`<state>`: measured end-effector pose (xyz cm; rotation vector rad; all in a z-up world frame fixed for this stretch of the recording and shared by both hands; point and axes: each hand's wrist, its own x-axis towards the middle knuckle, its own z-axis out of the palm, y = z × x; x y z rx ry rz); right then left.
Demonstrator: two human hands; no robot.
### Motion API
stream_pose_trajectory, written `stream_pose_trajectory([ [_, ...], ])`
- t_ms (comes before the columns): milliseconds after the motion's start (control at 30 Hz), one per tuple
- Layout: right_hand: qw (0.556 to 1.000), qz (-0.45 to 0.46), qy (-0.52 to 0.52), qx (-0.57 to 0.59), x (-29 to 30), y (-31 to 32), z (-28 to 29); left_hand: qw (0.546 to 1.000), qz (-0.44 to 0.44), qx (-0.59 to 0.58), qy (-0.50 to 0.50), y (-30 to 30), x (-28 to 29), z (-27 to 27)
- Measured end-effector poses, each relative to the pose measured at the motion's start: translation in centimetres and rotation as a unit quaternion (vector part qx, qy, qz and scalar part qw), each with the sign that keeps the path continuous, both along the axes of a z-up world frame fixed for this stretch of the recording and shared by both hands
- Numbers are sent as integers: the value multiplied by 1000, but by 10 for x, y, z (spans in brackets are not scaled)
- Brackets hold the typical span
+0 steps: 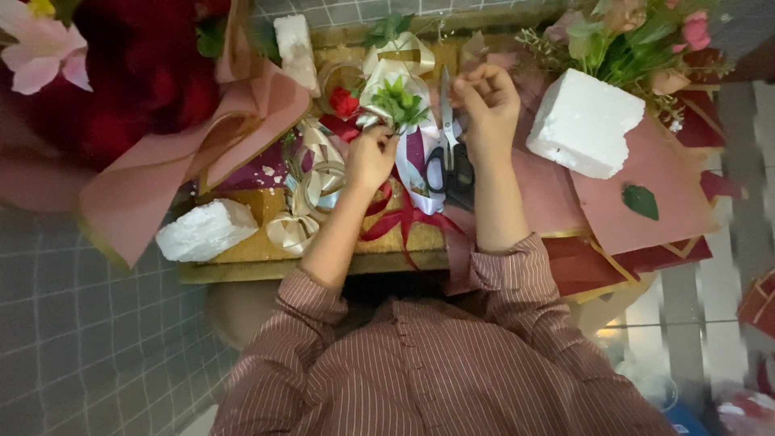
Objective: The person prepares floral elements by wrapping tape around artificial flower stems, cutting ribbon with scissors, and handling decorative materials at a workstation.
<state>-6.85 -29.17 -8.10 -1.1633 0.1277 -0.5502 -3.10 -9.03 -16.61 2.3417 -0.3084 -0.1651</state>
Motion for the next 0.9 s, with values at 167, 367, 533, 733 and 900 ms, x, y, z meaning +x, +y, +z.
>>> stream_pose_trajectory([
  [167, 1000, 0, 8, 13, -26, -21, 37, 999, 5, -25, 24, -1, 1, 2],
  [367, 996, -67, -43, 44, -73, -45, 94, 964, 23, -256, 72, -19, 15, 9],
  [533, 976, -18, -207, 63, -67, -41, 99, 887, -28, -461, 20, -39, 19, 75],
  [733, 963, 67, -231, 118, -21, 0, 110, 838, -41, -544, 8, -53, 14, 151],
  [900, 976, 31, -206, 61, 3, -5, 109, 839, -39, -542, -28, -35, 20, 165],
])
